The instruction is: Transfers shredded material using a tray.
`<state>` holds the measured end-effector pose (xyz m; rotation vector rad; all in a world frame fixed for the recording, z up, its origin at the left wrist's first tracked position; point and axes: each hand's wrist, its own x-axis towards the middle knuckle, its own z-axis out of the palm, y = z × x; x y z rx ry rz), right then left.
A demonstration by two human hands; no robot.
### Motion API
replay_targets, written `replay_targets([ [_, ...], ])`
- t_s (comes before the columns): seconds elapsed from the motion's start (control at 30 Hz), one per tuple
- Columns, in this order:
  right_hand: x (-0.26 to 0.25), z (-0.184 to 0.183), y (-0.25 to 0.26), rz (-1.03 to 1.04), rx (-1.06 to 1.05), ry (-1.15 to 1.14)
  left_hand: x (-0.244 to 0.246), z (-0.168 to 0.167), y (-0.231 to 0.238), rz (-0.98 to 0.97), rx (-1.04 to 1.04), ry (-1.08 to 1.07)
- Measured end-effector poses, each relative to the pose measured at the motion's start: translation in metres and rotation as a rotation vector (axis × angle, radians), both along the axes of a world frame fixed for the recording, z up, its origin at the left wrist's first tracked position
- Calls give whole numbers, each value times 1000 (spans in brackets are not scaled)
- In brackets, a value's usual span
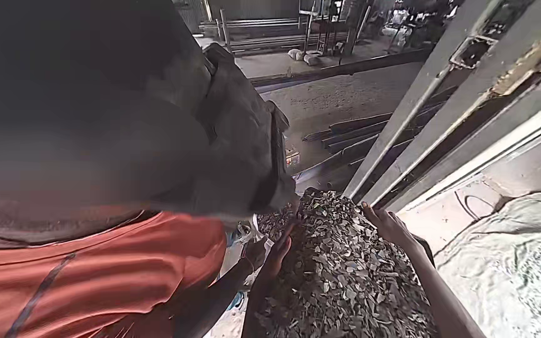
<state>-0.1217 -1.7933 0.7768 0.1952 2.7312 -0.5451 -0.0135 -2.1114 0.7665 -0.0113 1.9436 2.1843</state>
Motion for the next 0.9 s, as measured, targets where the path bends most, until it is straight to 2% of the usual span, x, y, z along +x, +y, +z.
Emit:
replay_targets([
  [0.07, -29, -11, -2, 117, -44, -47, -7, -9, 0, 30, -232, -44],
  [0.13, -58, -20, -8, 240, -76, -142, -26, -6, 1, -8, -563, -252],
  [0.17, -72, -26, -12, 296, -88, -185, -35, -11, 4, -22, -664, -340],
  [0.2, -86, -35, -16, 343, -93, -221, -37, -29, 6, 5, -627, -377],
  [0.23, -98, -43, -21, 386, -100, -240, -35, -64, 5, 20, -527, -314],
  [0.27, -108, -49, -25, 423, -109, -256, -31, -117, 1, 39, -419, -131],
  [0.3, -118, -55, -30, 455, -114, -274, -31, -155, 1, 90, -341, -21],
  [0.33, -127, -62, -35, 485, -115, -298, -29, -162, 3, 156, -241, -34],
  [0.37, -133, -70, -39, 506, -116, -325, -24, -137, 10, 256, -115, -195],
  [0.4, -138, -79, -42, 517, -122, -342, -27, -93, 19, 399, 14, -438],
  [0.43, -142, -87, -44, 534, -127, -349, -21, -87, 18, 405, 51, -352],
  [0.47, -148, -91, -47, 556, -135, -354, -16, -97, 14, 364, 62, -213],
  [0.53, -156, -95, -54, 593, -153, -366, -15, -117, 10, 359, 54, -91],
  [0.63, -165, -98, -56, 602, -196, -422, -20, -129, 3, 333, 90, -43],
  [0.73, -166, -103, -52, 575, -211, -458, -29, -126, -9, 236, 70, -90],
  [0.8, -167, -100, -52, 558, -189, -452, -42, -118, -18, 202, -148, -155],
  [0.87, -171, -97, -55, 542, -170, -451, -63, -107, -19, 254, -656, -277],
  [0.9, -171, -97, -57, 528, -161, -460, -74, -86, -16, 195, -839, -412],
])
